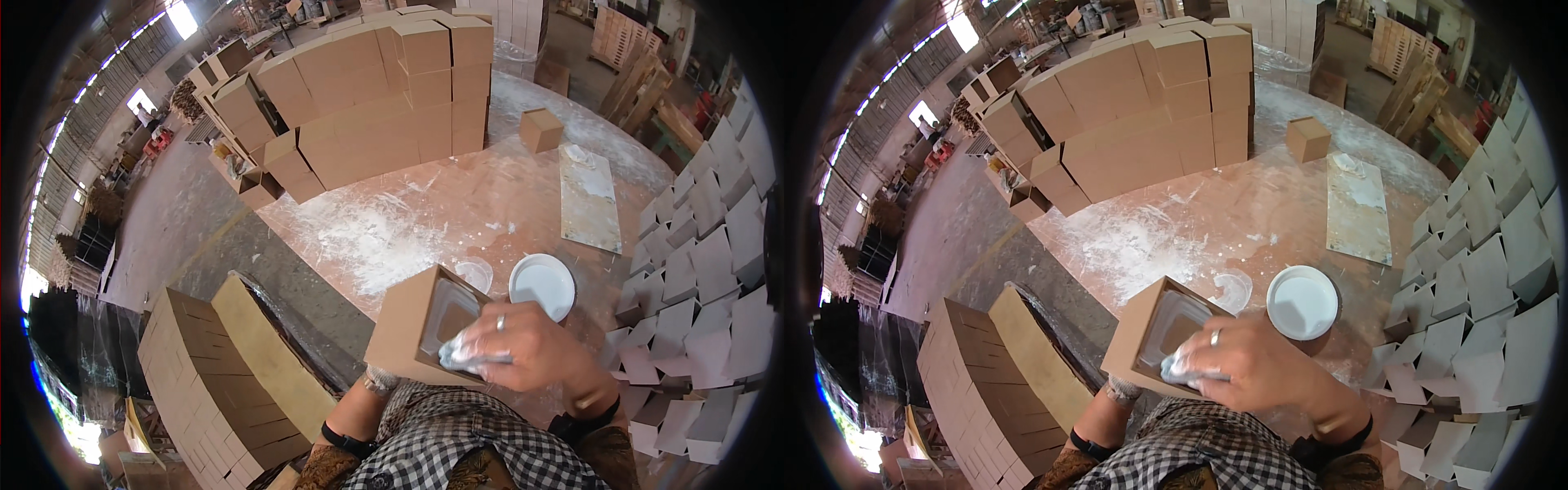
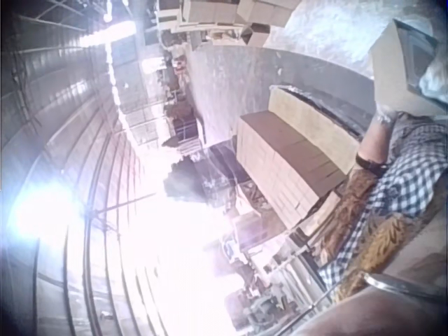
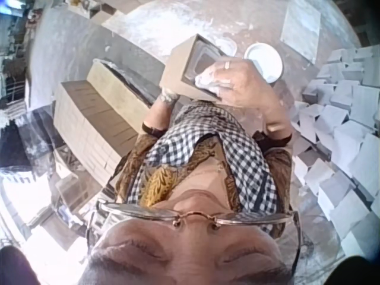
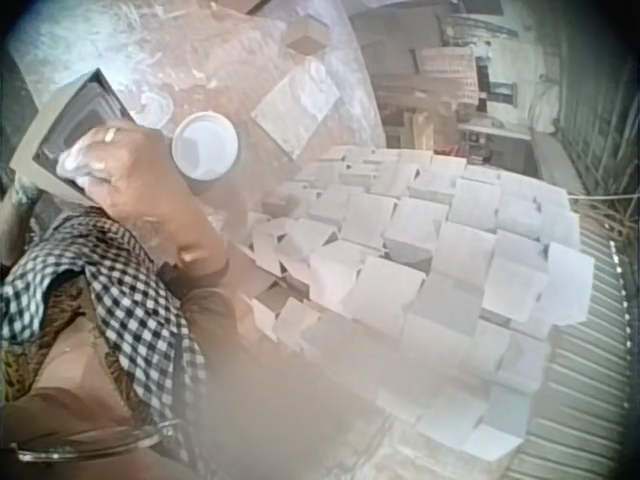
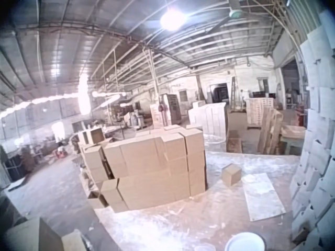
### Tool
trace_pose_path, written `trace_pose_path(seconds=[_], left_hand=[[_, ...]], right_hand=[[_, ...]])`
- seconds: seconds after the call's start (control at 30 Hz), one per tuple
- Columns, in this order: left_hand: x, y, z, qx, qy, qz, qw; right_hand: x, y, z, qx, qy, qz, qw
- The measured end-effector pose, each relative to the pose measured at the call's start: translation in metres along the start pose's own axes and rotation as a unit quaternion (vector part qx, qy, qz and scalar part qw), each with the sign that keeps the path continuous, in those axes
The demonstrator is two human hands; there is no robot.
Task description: Wiping the interior and exterior surfaces of wooden boxes using a cloth and a liquid finish or cleaning solution.
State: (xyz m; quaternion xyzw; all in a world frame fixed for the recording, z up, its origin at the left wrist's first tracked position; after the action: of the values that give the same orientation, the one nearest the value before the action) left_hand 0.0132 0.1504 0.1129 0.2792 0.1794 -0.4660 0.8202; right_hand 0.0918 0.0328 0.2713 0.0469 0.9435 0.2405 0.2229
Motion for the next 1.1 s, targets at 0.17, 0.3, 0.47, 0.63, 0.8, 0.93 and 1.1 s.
trace_pose_path(seconds=[0.17, 0.3, 0.47, 0.63, 0.8, 0.93, 1.1], left_hand=[[-0.004, 0.000, -0.006, -0.010, 0.001, 0.004, 1.000], [-0.002, -0.004, -0.008, -0.015, 0.001, 0.004, 1.000], [-0.008, -0.009, -0.015, -0.028, 0.003, 0.014, 1.000], [-0.006, -0.012, -0.019, -0.024, -0.009, 0.012, 1.000], [-0.010, -0.017, -0.019, -0.021, -0.011, 0.017, 1.000], [-0.022, -0.027, -0.032, -0.039, -0.012, 0.028, 0.999], [-0.035, -0.031, -0.045, -0.051, -0.017, 0.041, 0.998]], right_hand=[[-0.037, -0.002, 0.031, 0.120, -0.043, 0.199, 0.972], [-0.028, 0.007, 0.024, 0.105, -0.091, 0.240, 0.961], [-0.017, 0.017, 0.032, 0.133, -0.051, 0.255, 0.956], [-0.009, 0.020, 0.057, 0.218, 0.100, 0.292, 0.926], [-0.006, 0.034, 0.041, 0.175, 0.034, 0.296, 0.938], [0.004, 0.049, 0.038, 0.134, 0.008, 0.253, 0.958], [0.017, 0.066, 0.031, 0.079, 0.010, 0.193, 0.978]])
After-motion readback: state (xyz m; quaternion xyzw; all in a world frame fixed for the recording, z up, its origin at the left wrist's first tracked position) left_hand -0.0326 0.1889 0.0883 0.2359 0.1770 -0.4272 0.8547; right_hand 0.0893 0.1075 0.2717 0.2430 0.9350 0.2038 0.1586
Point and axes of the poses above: each hand's wrist, its own y-axis towards the middle knuckle, its own x-axis out of the palm, z = x × y, the point moved 9 cm from there along y, towards the middle knuckle, and after that the axes turned 14 degrees about y, right-handed, at the moved point
